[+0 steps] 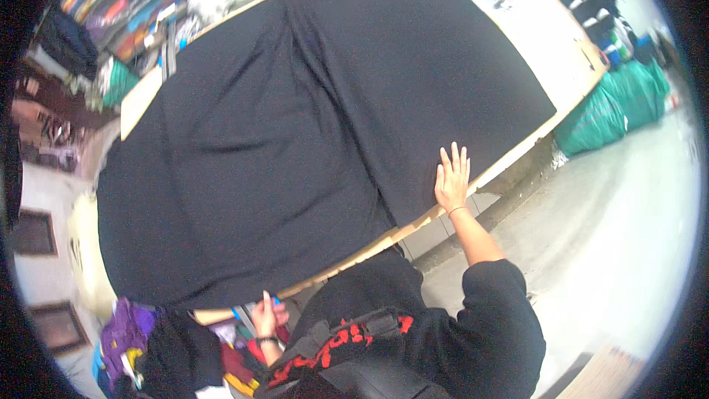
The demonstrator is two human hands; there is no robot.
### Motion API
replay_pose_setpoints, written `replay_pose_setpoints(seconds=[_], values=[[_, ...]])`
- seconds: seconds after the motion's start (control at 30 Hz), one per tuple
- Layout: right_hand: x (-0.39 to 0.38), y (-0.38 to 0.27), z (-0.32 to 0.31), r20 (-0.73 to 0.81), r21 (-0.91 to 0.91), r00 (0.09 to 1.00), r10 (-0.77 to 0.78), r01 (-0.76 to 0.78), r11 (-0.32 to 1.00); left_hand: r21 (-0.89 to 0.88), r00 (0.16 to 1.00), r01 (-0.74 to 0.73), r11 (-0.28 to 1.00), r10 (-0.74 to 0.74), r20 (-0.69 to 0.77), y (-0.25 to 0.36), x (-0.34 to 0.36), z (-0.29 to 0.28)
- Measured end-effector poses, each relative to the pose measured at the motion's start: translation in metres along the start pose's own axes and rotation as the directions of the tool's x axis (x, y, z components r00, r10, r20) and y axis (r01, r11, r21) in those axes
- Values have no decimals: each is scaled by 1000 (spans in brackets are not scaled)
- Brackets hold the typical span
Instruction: The person aligns and smooths a large black fabric on a table while a coworker operates an electric fabric cutter to make straight cuts. The person repeatedly lifts and repositions the fabric between cuts.
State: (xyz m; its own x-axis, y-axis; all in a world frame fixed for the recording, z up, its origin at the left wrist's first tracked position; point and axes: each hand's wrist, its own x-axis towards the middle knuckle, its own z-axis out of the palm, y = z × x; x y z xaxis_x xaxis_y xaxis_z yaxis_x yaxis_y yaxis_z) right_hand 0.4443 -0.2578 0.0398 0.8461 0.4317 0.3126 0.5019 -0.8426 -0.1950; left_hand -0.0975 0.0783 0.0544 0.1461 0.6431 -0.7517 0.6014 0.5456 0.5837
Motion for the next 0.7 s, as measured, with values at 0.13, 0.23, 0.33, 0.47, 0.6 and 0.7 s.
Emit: replay_pose_setpoints(seconds=[0.13, 0.23, 0.33, 0.47, 0.6, 0.7], values=[[-19, -36, 28, 105, -97, 937, 332, -323, 941, 376, 855, -119, 919, 287, -433, 9, 40, -103], [-17, -39, 33, 158, -147, 900, 406, -385, 911, 642, 802, -25, 766, 399, -445, 6, 77, -154], [-15, -37, 34, 172, -144, 893, 415, -394, 908, 18, 942, 65, 998, -55, -332, -9, 115, -157], [-18, -42, 34, 172, -111, 841, 512, -500, 859, -281, 946, 30, 959, -118, -302, -30, 153, -151], [-20, -44, 32, 133, -34, 862, 490, -490, 871, -614, 972, 37, 788, -170, -160, -39, 168, -144], [-21, -42, 32, 144, -24, 845, 514, -517, 856, -922, 976, 140, 360, 110, 190, -40, 166, -134]])
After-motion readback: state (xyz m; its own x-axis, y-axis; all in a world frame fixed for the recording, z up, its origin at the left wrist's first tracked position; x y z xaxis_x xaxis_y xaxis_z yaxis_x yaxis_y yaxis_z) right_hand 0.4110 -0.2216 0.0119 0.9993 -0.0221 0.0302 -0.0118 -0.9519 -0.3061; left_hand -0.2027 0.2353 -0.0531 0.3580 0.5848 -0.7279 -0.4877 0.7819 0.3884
